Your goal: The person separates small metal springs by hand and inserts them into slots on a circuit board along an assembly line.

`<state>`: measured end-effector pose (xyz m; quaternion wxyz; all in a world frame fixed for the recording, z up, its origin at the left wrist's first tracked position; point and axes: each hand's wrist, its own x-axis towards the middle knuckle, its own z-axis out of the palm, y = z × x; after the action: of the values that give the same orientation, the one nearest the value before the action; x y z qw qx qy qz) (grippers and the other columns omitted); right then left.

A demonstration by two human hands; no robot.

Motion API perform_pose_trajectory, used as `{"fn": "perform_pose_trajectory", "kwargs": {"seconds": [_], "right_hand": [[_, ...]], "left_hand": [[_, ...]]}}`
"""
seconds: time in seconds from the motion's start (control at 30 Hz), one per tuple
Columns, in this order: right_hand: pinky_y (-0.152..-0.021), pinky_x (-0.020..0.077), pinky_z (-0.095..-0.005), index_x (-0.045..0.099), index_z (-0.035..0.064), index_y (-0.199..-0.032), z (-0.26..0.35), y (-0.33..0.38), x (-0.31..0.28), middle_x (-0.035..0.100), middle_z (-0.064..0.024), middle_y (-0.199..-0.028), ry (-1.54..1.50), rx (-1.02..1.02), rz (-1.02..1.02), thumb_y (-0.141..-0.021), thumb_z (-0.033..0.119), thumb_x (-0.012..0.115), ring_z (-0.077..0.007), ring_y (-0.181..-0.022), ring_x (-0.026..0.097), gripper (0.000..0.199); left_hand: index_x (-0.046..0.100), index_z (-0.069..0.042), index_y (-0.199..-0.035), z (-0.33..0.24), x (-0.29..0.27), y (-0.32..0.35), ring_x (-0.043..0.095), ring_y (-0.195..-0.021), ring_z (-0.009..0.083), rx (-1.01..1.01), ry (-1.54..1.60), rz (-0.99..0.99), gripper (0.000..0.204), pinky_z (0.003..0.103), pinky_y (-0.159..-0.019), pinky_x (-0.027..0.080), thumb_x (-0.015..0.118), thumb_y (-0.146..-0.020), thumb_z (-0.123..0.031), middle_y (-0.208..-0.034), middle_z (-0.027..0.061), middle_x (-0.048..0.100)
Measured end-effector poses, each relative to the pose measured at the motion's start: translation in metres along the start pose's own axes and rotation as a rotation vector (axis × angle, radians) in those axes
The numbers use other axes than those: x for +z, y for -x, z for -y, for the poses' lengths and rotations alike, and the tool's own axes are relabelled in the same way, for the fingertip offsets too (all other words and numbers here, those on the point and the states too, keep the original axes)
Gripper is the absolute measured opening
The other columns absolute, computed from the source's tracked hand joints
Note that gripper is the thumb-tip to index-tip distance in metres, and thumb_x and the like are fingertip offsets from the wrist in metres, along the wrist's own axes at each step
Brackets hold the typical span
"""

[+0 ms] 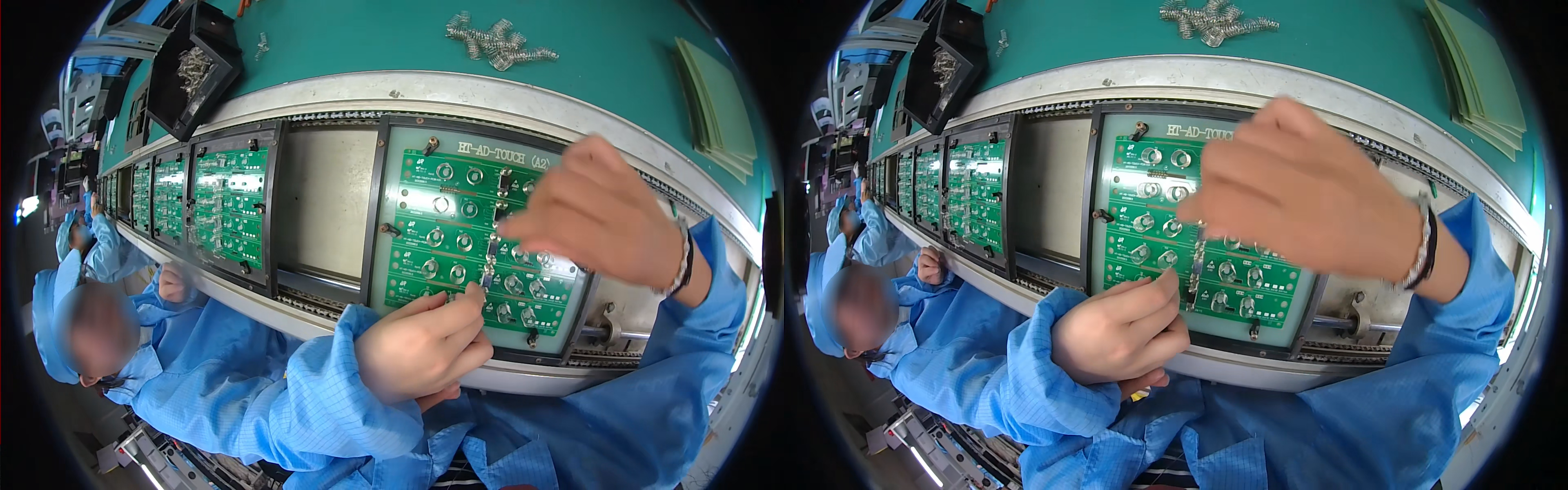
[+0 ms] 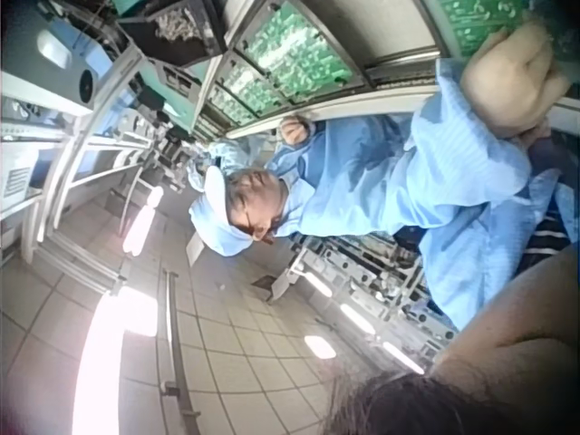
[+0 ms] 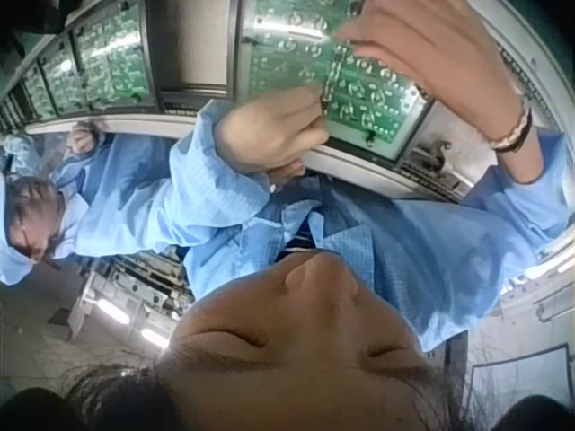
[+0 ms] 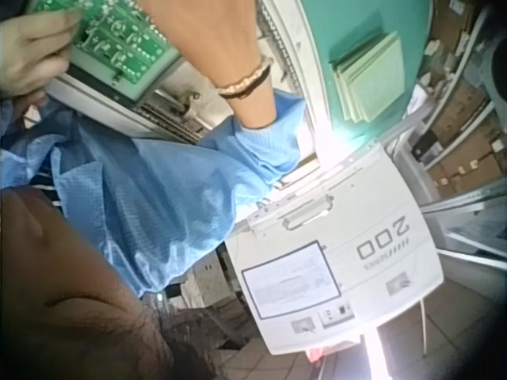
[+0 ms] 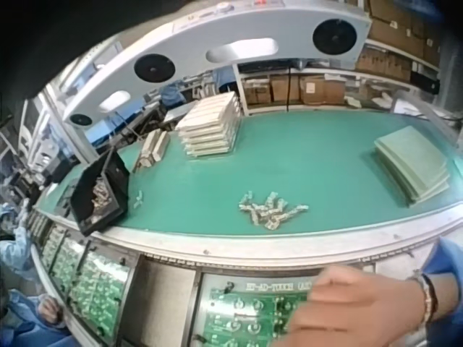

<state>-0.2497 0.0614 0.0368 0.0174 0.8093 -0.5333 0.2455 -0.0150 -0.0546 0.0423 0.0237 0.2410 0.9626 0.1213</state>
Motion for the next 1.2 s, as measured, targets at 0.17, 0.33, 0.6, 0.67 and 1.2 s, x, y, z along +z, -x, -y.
{"fn": "perform_pose_trajectory", "kwargs": {"seconds": [0.17, 0.33, 0.6, 0.67, 1.2], "right_hand": [[-0.066, 0.0407, -0.0291, 0.068, 0.0142, -0.1, 0.079, 0.019, -0.004, 0.054, 0.0031, -0.081, -0.183, -0.189, 0.047, -0.079, 0.016, 0.064, -0.0135, -0.067, 0.048, 0.021], [-0.066, 0.0414, -0.0281, 0.068, 0.0148, -0.1, 0.122, 0.033, 0.007, 0.058, 0.0036, -0.086, -0.217, -0.168, 0.081, -0.08, 0.014, 0.063, -0.0111, -0.068, 0.049, 0.021], [-0.069, 0.0428, -0.0276, 0.067, 0.0148, -0.095, 0.153, 0.041, 0.005, 0.061, 0.0038, -0.088, -0.286, -0.072, 0.141, -0.081, 0.02, 0.068, -0.011, -0.071, 0.055, 0.015], [-0.07, 0.043, -0.0275, 0.067, 0.0145, -0.093, 0.158, 0.045, 0.009, 0.061, 0.0037, -0.088, -0.287, -0.056, 0.11, -0.08, 0.02, 0.069, -0.0111, -0.071, 0.056, 0.015], [-0.07, 0.0474, -0.0287, 0.064, 0.0112, -0.085, 0.161, 0.026, 0.018, 0.064, 0.0007, -0.09, 0.171, -0.373, -0.075, -0.079, 0.013, 0.065, -0.012, -0.074, 0.058, 0.006]], "left_hand": [[0.06, 0.0, -0.105, -0.082, 0.08, 0.036, 0.064, -0.096, 0.0259, -0.214, 0.934, -0.768, 0.035, 0.033, -0.082, 0.052, 0.076, -0.079, -0.017, -0.102, 0.0135, 0.066], [0.059, 0.0, -0.113, -0.114, 0.091, 0.027, 0.067, -0.088, 0.023, -0.268, 1.458, -0.973, 0.043, 0.034, -0.076, 0.054, 0.079, -0.075, 0.003, -0.099, 0.0136, 0.068], [0.046, 0.003, -0.125, -0.136, 0.096, 0.031, 0.066, -0.093, 0.0206, -0.32, 1.658, -0.863, 0.049, 0.029, -0.077, 0.057, 0.07, -0.082, 0.009, -0.104, 0.0167, 0.064], [0.045, 0.003, -0.123, -0.137, 0.096, 0.031, 0.066, -0.094, 0.0213, -0.337, 1.659, -0.868, 0.048, 0.031, -0.076, 0.057, 0.069, -0.082, 0.01, -0.105, 0.0169, 0.062], [0.051, 0.0, -0.096, -0.132, 0.091, 0.03, 0.047, -0.066, 0.007, -0.441, 1.68, -0.894, 0.022, 0.022, -0.057, 0.04, 0.038, -0.105, -0.015, -0.08, 0.0035, 0.051]]}}
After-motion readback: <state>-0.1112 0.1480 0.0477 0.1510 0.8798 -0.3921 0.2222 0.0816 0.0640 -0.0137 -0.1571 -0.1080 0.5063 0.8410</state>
